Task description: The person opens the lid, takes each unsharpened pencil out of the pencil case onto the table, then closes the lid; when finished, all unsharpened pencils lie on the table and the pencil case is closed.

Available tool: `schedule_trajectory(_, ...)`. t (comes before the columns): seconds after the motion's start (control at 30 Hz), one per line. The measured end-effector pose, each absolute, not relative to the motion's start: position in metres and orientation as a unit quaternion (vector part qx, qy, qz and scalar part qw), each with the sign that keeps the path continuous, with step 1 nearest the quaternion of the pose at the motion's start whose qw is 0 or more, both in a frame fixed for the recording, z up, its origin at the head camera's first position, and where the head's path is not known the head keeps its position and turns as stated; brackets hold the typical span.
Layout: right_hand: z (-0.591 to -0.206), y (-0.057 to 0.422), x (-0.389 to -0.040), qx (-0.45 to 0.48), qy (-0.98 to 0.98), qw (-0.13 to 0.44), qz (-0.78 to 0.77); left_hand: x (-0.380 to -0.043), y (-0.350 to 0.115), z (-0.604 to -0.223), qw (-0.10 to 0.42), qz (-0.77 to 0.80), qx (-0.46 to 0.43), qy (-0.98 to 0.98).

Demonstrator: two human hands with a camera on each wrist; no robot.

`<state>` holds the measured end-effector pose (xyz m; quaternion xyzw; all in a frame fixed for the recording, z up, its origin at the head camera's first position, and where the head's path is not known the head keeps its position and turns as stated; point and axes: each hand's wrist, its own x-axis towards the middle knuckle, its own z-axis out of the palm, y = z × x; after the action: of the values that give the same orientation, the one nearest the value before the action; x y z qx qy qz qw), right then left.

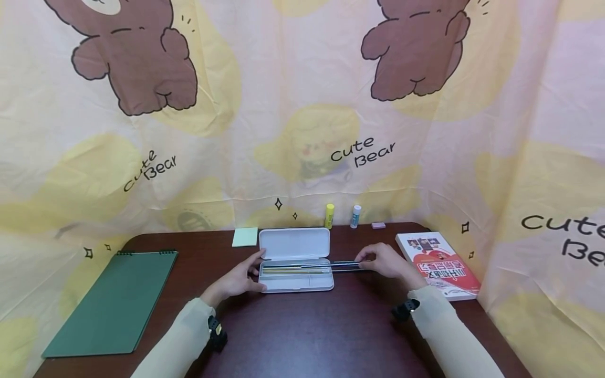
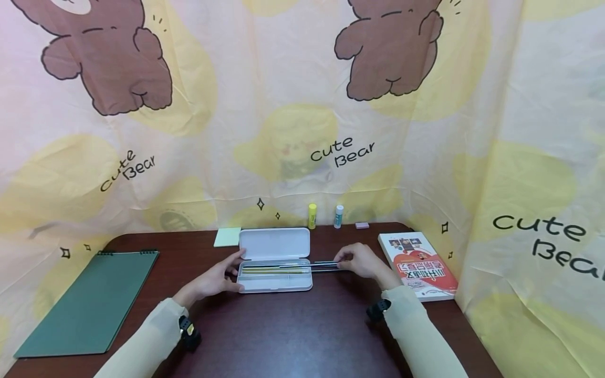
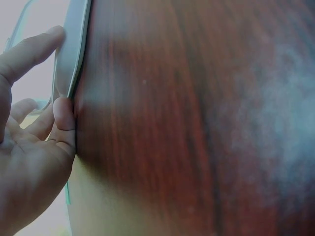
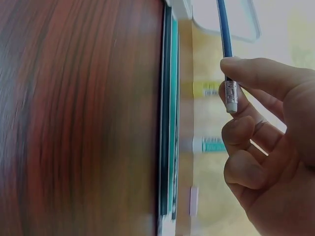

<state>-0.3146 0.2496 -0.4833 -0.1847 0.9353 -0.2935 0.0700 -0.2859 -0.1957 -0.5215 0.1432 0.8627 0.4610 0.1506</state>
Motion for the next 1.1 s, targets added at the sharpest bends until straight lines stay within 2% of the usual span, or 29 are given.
schedule_trajectory(0.23, -0.487, 0.278, -0.313, -0.168, 0.940, 0.058, -0.293, -0.287, -0.196, -0.523, 0.150, 0.463, 0.146, 0.861)
schedule_trajectory(0.63, -0.493, 0.311, -0.308, -0.105, 0.946, 0.090, -0.292, -0.287, -0.195, -0.523, 0.147, 0.460, 0.149, 0.863)
schedule_trajectory(1.1, -0.495, 0.321, -0.303, -0.082, 0.949, 0.120, -0.280, -0.287, -0.195, -0.524, 0.150, 0.456, 0.145, 0.865)
